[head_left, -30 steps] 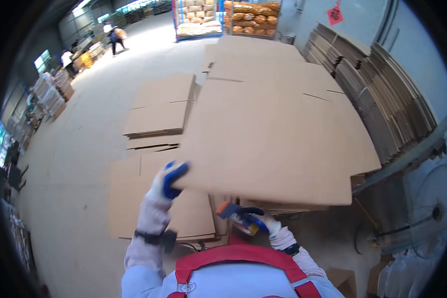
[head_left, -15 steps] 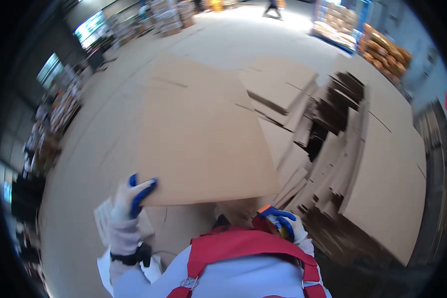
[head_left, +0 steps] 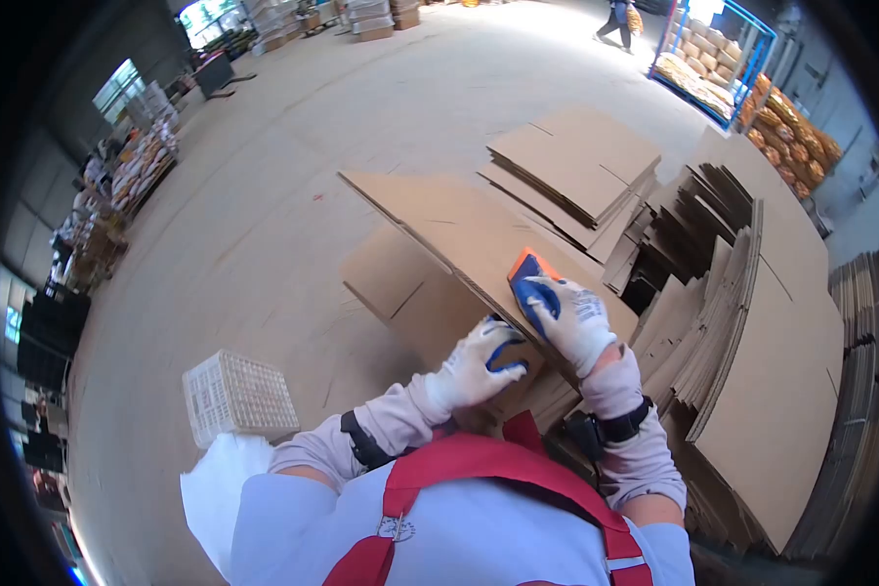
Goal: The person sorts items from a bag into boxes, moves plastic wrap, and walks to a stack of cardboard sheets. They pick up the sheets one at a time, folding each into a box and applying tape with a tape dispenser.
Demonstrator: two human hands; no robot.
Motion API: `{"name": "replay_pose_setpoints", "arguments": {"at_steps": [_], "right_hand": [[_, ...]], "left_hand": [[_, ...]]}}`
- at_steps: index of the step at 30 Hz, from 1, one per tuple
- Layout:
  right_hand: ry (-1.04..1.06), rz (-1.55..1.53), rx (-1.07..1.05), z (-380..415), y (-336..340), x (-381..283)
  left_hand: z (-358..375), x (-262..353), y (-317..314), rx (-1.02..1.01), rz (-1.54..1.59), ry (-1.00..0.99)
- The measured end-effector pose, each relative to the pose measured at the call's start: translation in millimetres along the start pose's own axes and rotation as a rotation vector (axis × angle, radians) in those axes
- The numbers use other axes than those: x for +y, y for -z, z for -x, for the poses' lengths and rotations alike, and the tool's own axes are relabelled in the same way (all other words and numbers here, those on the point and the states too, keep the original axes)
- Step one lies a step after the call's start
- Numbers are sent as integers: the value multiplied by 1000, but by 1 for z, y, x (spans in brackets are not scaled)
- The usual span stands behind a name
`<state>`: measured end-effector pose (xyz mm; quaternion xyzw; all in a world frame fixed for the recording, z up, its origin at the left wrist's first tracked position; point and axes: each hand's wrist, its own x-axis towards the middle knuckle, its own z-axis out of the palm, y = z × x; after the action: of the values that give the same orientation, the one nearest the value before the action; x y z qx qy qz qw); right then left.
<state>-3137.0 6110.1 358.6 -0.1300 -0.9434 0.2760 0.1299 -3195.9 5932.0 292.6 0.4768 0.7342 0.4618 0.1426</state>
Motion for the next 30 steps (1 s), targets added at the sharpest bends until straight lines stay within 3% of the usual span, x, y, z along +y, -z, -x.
{"name": "replay_pose_setpoints", "arguments": {"at_steps": [2,7,10,14,17,20,21,23,27,30], "right_hand": [[-41,69,-154,-9,-11,5],[26,55,-169,-14,-18,3],[170,203,-107,-13,24,-38],[44,227,-120,-2,52,-56],[-94,52,-48,9,54,-28],[-174,-10,-15,15,64,-17],[-162,-22,15,18,63,-12],[-197,-69,9,17,59,-16],[-234,-130,10,18,61,15],[-172,-115,-52,24,72,46]], "left_hand": [[-14,-16,1,105,-13,-73],[-26,-24,25,96,141,27],[-35,5,60,86,129,-213],[-57,20,80,0,125,-445],[-87,-11,62,2,324,-411],[-143,-15,70,291,-60,-669],[-170,-9,77,286,-48,-694],[-210,7,90,250,-691,-827],[-240,-9,88,95,-655,-916],[-226,-9,109,-106,-598,-822]]}}
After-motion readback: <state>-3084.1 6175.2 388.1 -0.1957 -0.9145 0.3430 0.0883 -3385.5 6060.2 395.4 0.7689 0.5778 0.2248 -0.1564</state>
